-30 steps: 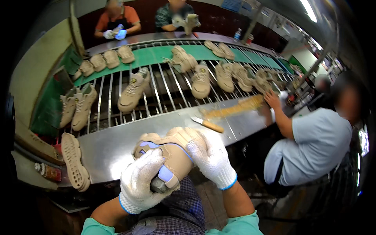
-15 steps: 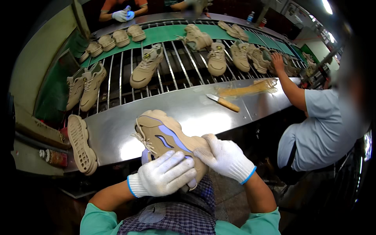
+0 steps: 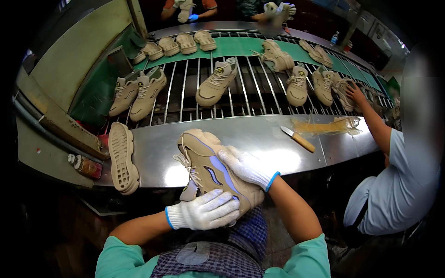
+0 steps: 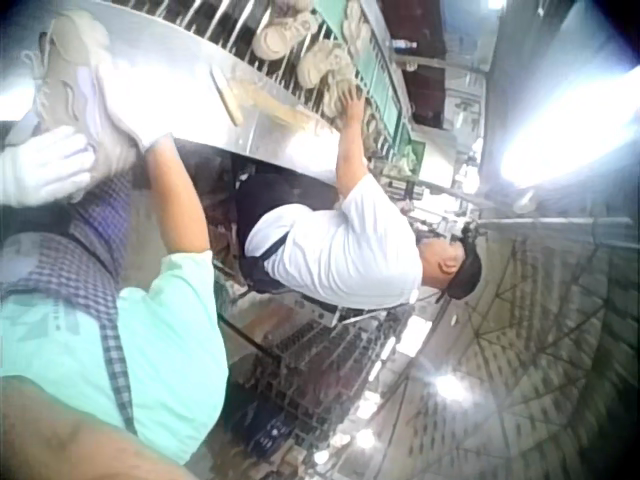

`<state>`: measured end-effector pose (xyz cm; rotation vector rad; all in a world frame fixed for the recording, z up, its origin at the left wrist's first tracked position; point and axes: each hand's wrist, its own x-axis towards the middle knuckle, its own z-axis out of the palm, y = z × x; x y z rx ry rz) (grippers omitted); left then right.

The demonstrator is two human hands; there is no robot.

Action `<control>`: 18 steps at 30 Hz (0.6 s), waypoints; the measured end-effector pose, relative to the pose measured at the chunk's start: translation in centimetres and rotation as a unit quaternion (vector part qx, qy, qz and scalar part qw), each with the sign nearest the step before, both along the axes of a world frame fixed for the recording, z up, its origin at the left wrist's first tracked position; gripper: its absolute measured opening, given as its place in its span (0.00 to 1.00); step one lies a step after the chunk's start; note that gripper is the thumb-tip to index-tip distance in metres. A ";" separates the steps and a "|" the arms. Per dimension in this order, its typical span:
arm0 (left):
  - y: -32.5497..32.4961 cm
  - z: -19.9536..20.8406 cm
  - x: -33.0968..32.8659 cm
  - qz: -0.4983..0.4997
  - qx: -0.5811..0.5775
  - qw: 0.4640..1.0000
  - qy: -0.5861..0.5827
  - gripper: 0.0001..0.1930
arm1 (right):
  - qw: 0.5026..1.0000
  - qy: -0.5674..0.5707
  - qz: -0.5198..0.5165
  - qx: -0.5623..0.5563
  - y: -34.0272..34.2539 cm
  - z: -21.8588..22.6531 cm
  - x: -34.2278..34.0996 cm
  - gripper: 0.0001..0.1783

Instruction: The person picks up shoe outsoles and uppers from a conveyor belt and joins them together by hand, pressing along the edges to secure the bond.

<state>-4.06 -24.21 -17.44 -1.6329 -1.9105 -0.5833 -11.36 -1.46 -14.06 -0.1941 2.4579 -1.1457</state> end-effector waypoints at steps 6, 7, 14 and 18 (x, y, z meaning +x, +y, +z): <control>-1.5 -0.6 -0.1 0.001 -0.009 1.000 -0.029 0.19 | 0.988 -0.090 0.086 0.090 -1.0 3.8 0.9 0.45; -1.8 -0.6 0.1 0.006 -0.011 0.999 -0.035 0.19 | 0.980 -0.130 0.094 0.121 -1.0 4.2 1.4 0.45; -3.2 3.9 -2.9 0.031 -0.012 0.999 -0.013 0.20 | 0.770 -0.351 -0.046 -0.530 4.2 -4.6 6.3 0.49; -4.1 5.6 -6.5 0.126 0.106 0.981 -0.099 0.40 | 0.692 -0.284 -0.175 -0.640 1.2 -2.9 5.2 0.42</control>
